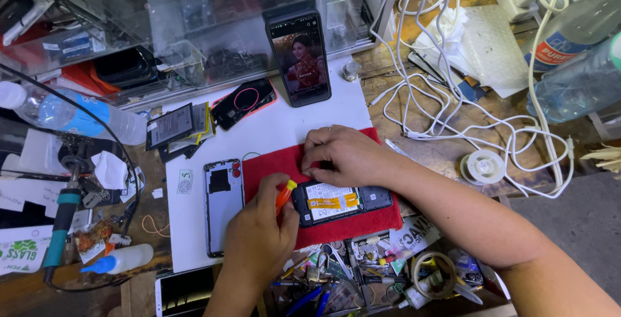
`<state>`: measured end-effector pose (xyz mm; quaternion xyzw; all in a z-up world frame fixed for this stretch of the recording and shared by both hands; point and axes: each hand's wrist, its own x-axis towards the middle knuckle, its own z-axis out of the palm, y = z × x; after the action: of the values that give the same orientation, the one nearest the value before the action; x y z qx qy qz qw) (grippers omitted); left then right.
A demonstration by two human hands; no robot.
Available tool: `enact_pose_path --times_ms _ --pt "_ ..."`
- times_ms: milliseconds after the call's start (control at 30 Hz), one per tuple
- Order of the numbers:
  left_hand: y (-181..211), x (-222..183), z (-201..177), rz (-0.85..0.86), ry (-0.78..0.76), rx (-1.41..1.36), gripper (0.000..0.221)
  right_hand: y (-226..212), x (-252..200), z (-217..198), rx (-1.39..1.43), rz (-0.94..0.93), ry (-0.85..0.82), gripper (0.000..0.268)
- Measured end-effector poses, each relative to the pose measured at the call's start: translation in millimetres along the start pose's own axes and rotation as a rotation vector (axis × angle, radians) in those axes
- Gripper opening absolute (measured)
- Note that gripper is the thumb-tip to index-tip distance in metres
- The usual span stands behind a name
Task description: The person uses a yellow-handled screwdriver to remove screws from the back of a disassembled smartphone. They then use a metal spudger to pry and lift a small internal component from the device's chassis, placing it on the workbench.
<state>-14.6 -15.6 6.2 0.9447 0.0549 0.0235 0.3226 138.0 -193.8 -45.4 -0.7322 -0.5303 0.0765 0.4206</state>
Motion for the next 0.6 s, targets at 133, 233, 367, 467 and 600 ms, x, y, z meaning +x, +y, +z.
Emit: enact_pose_path --times_ms 133,233,367,467,600 --pt "2 -4 -1 -0.18 -0.114 0.178 0.035 1 0 -1 -0.008 -0.017 0.005 0.011" --pt "5 -8 2 -0.202 -0.149 0.197 0.035 1 -2 1 0.015 -0.026 0.002 0.013" --pt "15 -17 16 -0.124 -0.124 0.26 0.032 0 -2 4 0.036 -0.054 -0.018 0.017" --pt "22 -22 23 -0.104 -0.094 0.318 0.038 -3 -4 5 0.03 -0.02 -0.068 0.018" --pt "27 -22 27 -0.141 -0.097 0.391 0.036 -6 -4 7 0.006 0.008 -0.075 0.018"
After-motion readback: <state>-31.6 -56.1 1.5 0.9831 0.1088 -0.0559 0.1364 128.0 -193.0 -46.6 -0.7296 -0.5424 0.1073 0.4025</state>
